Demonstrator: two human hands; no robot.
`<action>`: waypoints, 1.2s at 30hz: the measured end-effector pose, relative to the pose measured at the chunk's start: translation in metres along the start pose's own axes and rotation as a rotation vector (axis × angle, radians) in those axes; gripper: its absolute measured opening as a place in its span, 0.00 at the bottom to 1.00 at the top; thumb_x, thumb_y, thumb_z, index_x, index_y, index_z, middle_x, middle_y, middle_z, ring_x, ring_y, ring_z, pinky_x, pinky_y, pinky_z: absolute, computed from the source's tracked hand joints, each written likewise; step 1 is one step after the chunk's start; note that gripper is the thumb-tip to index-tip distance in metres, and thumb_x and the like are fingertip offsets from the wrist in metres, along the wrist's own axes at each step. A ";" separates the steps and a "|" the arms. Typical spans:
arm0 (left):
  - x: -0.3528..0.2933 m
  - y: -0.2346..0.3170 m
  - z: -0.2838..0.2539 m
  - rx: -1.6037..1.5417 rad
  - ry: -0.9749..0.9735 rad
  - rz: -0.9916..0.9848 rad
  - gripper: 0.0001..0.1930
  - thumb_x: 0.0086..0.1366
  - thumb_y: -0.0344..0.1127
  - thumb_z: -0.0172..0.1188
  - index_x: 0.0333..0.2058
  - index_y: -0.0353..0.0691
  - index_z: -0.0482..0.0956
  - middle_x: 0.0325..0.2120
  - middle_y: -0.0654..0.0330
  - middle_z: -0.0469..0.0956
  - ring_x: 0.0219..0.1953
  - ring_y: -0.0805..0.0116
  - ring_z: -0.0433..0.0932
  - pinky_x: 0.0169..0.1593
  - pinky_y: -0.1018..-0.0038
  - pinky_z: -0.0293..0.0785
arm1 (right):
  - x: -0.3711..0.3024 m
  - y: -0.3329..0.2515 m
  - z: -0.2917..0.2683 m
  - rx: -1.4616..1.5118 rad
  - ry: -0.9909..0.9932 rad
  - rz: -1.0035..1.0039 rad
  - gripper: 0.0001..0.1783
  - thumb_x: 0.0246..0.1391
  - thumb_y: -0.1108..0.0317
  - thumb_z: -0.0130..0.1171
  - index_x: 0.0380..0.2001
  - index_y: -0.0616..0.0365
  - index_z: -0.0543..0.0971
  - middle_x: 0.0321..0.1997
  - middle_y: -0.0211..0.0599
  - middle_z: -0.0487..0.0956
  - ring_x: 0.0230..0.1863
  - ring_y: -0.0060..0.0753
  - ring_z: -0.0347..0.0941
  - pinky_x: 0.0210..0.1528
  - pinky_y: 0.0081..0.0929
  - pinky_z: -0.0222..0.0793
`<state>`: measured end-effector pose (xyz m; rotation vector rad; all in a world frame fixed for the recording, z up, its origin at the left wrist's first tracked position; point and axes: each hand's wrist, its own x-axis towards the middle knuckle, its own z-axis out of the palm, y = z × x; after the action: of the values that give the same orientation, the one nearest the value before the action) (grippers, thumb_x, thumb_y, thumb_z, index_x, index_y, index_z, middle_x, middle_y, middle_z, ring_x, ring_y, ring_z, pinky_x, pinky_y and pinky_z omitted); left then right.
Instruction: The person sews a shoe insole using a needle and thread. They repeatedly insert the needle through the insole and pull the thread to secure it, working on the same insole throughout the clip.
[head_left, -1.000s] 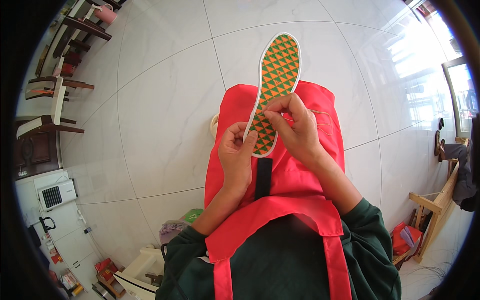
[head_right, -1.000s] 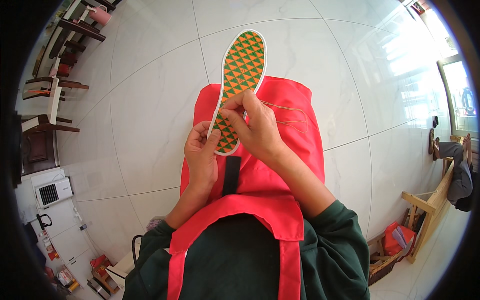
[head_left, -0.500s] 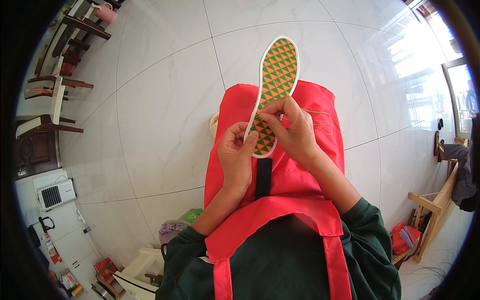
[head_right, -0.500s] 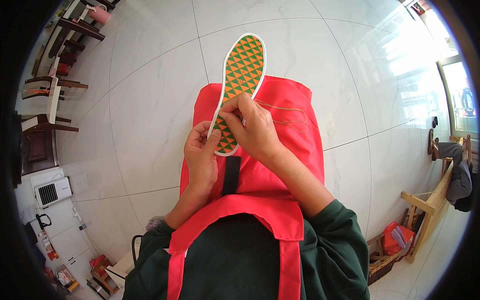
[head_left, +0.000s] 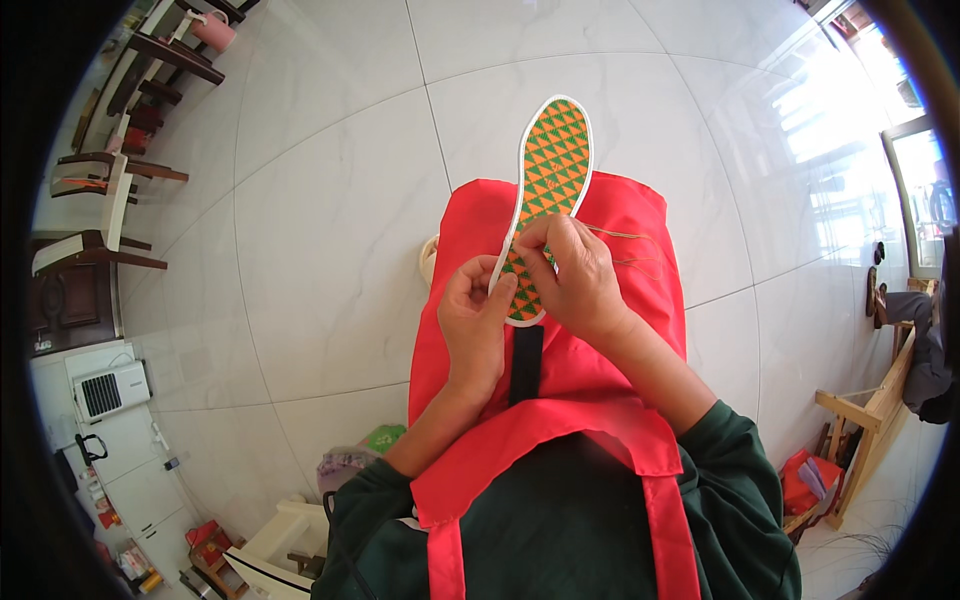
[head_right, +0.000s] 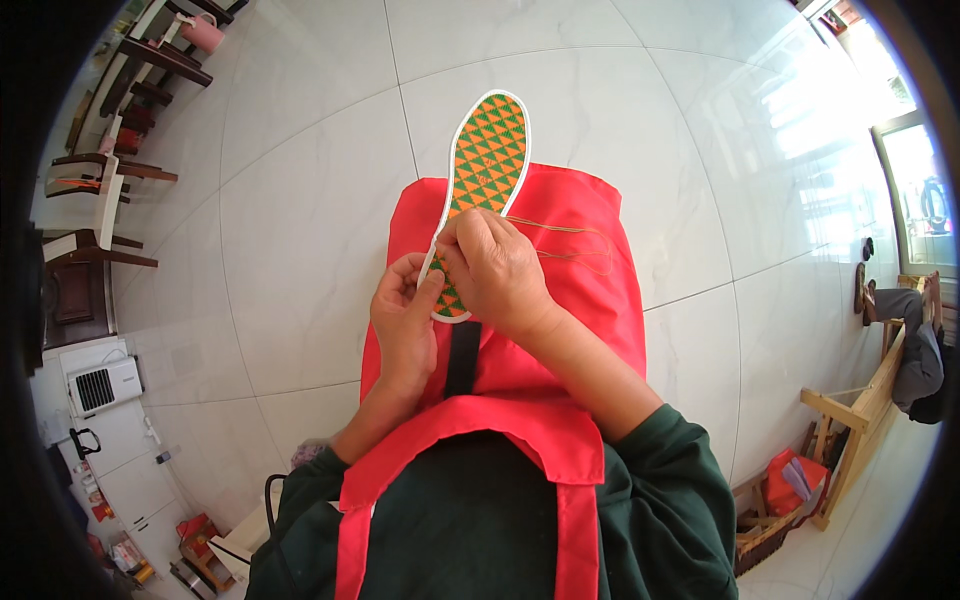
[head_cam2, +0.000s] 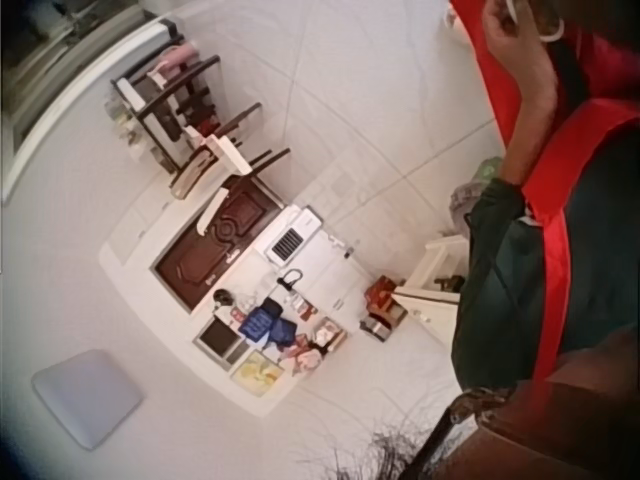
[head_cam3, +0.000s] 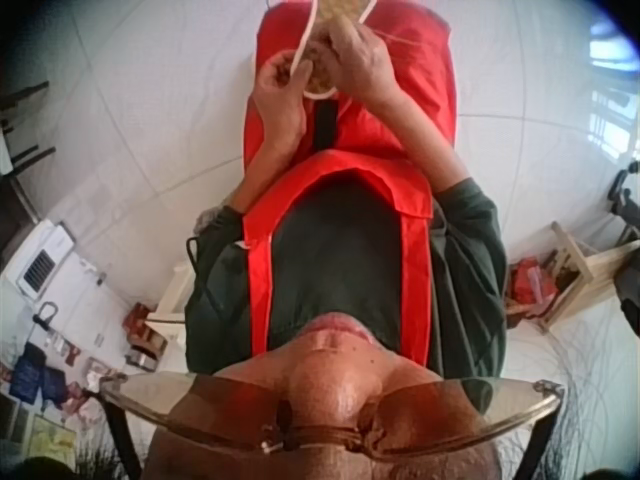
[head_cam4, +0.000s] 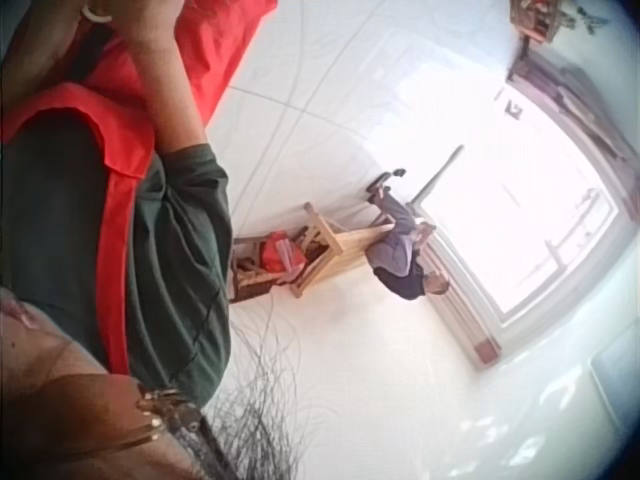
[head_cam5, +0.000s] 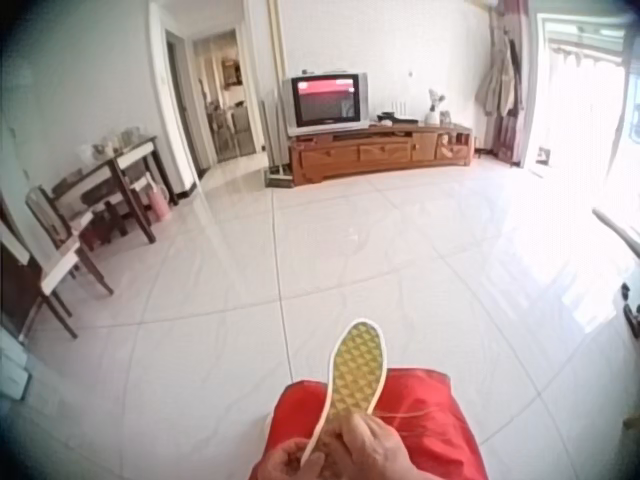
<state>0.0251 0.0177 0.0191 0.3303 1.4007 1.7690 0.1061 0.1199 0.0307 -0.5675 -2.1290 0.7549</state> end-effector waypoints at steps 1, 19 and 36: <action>0.000 0.000 -0.001 -0.005 -0.006 0.004 0.10 0.61 0.24 0.56 0.42 0.32 0.71 0.32 0.62 0.74 0.33 0.80 0.74 0.38 0.82 0.73 | 0.001 -0.001 0.000 -0.002 0.007 0.001 0.10 0.44 0.83 0.57 0.26 0.60 0.67 0.25 0.35 0.73 0.25 0.37 0.72 0.27 0.29 0.69; 0.001 -0.001 -0.001 -0.152 -0.037 -0.039 0.10 0.62 0.26 0.57 0.42 0.33 0.71 0.33 0.62 0.75 0.34 0.80 0.73 0.40 0.82 0.72 | 0.009 -0.011 -0.011 0.197 -0.038 0.318 0.09 0.49 0.78 0.58 0.28 0.59 0.66 0.26 0.35 0.76 0.27 0.34 0.76 0.28 0.27 0.71; -0.001 0.001 -0.001 -0.178 -0.048 -0.020 0.10 0.62 0.27 0.57 0.42 0.33 0.71 0.33 0.63 0.75 0.34 0.80 0.73 0.40 0.82 0.72 | 0.007 -0.011 -0.009 0.219 -0.003 0.293 0.11 0.50 0.78 0.59 0.28 0.59 0.65 0.25 0.34 0.76 0.25 0.33 0.75 0.25 0.26 0.69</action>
<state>0.0245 0.0167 0.0199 0.2608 1.1993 1.8420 0.1077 0.1197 0.0464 -0.7680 -1.9548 1.1351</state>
